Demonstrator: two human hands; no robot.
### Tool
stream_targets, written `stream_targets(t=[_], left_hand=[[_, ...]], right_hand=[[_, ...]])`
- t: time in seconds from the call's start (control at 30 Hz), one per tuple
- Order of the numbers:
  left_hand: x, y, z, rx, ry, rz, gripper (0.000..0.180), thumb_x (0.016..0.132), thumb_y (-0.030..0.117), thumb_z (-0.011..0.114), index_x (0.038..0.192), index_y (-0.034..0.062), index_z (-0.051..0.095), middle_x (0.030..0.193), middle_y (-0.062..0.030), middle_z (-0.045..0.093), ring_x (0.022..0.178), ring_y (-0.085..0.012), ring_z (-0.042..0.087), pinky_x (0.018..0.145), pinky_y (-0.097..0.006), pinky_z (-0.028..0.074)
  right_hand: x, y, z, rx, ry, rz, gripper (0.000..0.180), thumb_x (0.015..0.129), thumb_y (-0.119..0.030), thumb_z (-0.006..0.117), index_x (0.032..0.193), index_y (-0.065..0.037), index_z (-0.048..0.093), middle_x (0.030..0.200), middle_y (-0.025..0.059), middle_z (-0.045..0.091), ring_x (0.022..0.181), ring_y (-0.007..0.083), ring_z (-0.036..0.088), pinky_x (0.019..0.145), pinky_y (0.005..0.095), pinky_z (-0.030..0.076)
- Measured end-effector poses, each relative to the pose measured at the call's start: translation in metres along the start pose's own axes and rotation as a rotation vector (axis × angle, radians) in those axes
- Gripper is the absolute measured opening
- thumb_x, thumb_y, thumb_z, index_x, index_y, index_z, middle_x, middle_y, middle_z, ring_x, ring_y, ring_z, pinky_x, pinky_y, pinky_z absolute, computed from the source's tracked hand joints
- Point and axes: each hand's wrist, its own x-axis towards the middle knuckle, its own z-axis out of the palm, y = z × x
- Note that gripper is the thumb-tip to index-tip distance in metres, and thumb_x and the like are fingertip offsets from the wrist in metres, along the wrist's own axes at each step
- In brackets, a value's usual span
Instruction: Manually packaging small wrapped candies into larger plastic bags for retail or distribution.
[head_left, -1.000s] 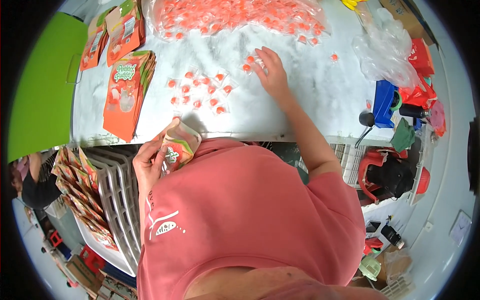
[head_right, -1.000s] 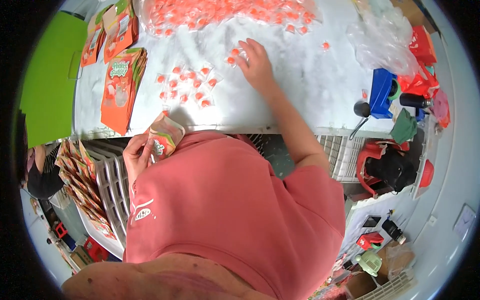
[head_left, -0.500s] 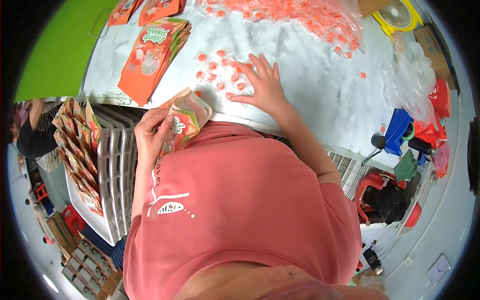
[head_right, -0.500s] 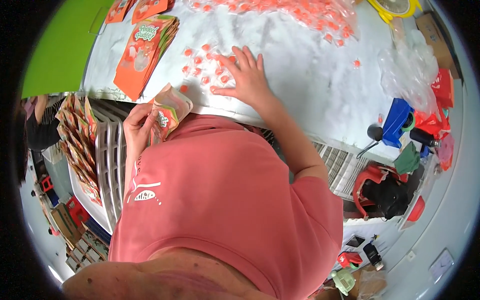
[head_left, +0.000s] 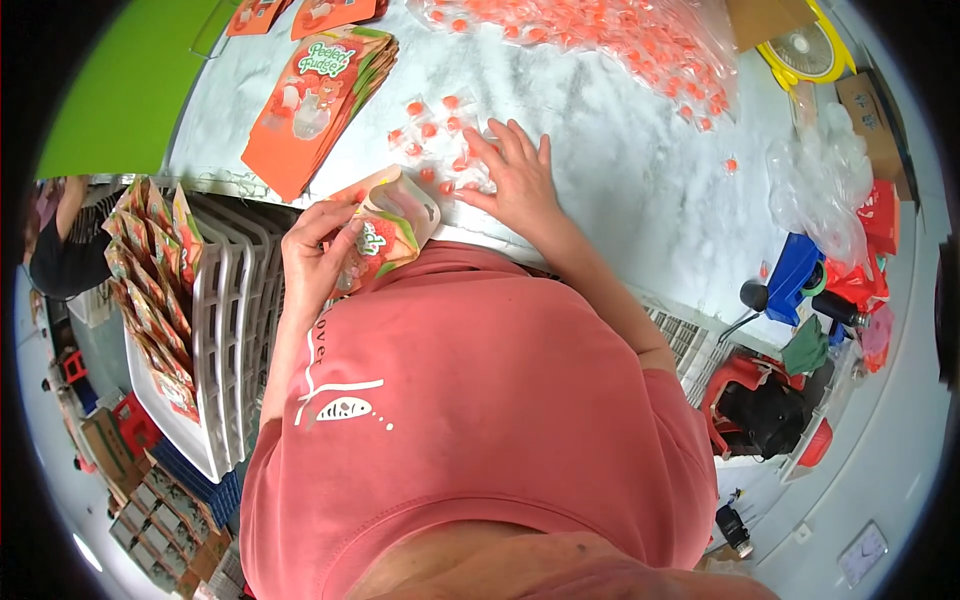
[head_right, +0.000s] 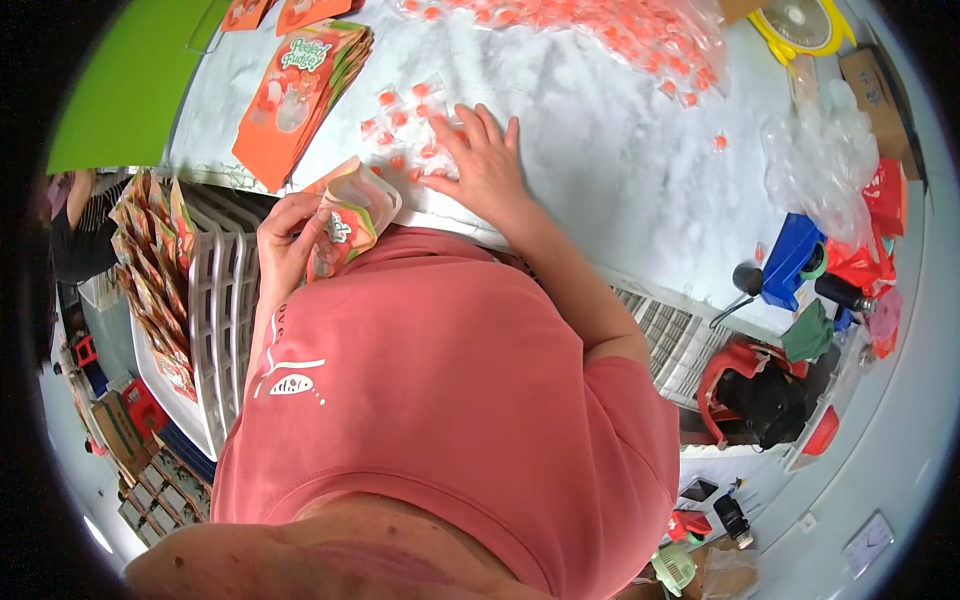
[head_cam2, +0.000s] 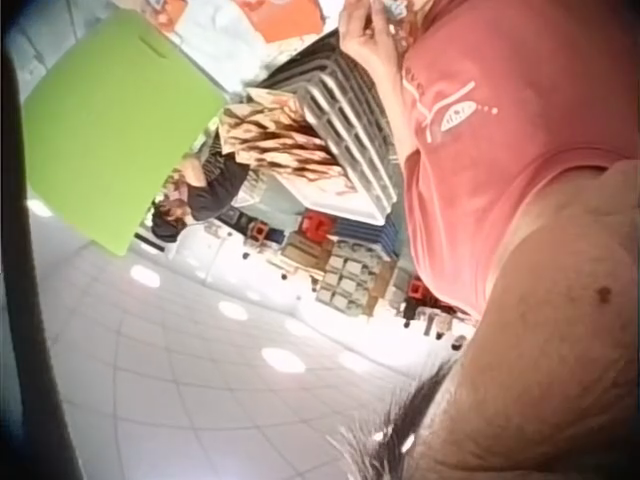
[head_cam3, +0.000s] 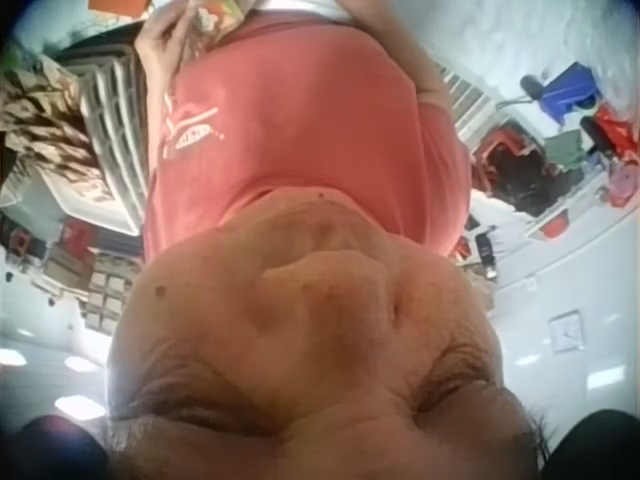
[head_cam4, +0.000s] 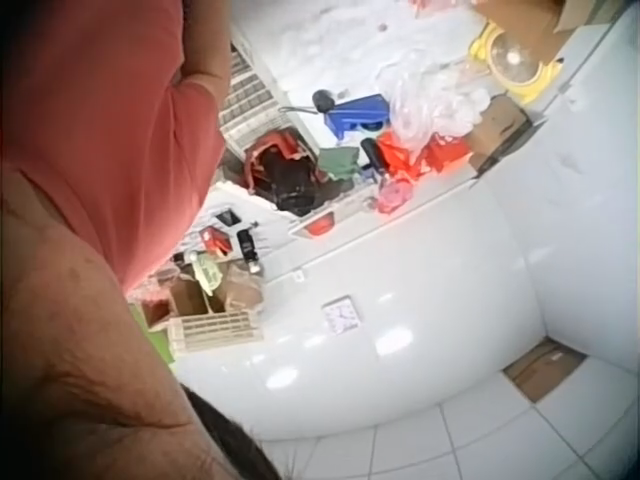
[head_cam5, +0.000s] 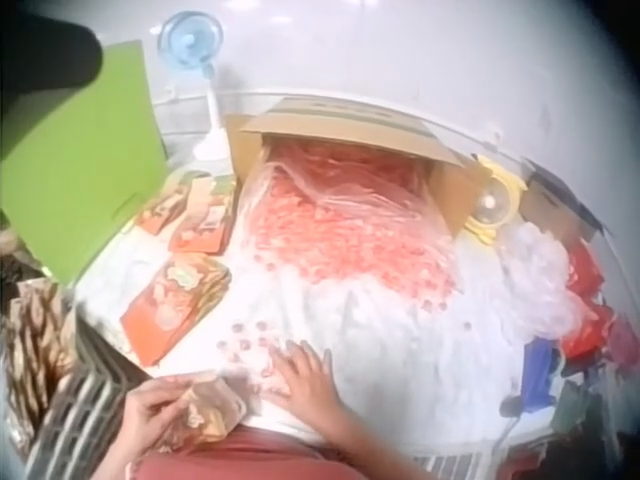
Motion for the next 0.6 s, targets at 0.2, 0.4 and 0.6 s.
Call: stream_targets(t=[0.2, 0.4, 0.6], left_hand=[[0.002, 0.008, 0.005, -0.069, -0.009, -0.039, 0.017, 0.088, 0.001, 0.07, 0.105, -0.0003, 0.074, 0.103, -0.0085, 0.07, 0.09, -0.0123, 0.065, 0.078, -0.026, 0.051], [0.004, 0.006, 0.007, -0.047, -0.016, -0.006, 0.018, 0.089, 0.002, 0.071, 0.106, -0.0007, 0.074, 0.102, -0.0084, 0.07, 0.089, -0.0121, 0.064, 0.078, -0.026, 0.051], [0.005, 0.011, 0.01, -0.057, -0.019, -0.01, 0.017, 0.088, 0.001, 0.072, 0.105, -0.0008, 0.074, 0.102, -0.0081, 0.069, 0.088, -0.0115, 0.064, 0.075, -0.025, 0.051]], right_hand=[[-0.002, -0.001, 0.007, -0.099, 0.073, -0.086, 0.057, 0.079, -0.037, 0.077, 0.13, -0.02, 0.061, 0.136, 0.0102, 0.049, 0.127, 0.0328, 0.045, 0.103, 0.0603, 0.033], [0.002, -0.005, 0.008, -0.133, 0.136, -0.163, 0.031, 0.078, -0.023, 0.076, 0.107, -0.018, 0.066, 0.104, 0.0015, 0.057, 0.099, 0.0215, 0.055, 0.082, 0.0394, 0.046], [0.009, 0.01, 0.016, -0.124, 0.269, -0.265, 0.022, 0.074, -0.016, 0.078, 0.094, -0.018, 0.068, 0.081, -0.0023, 0.055, 0.075, 0.0157, 0.059, 0.057, 0.0293, 0.05]])
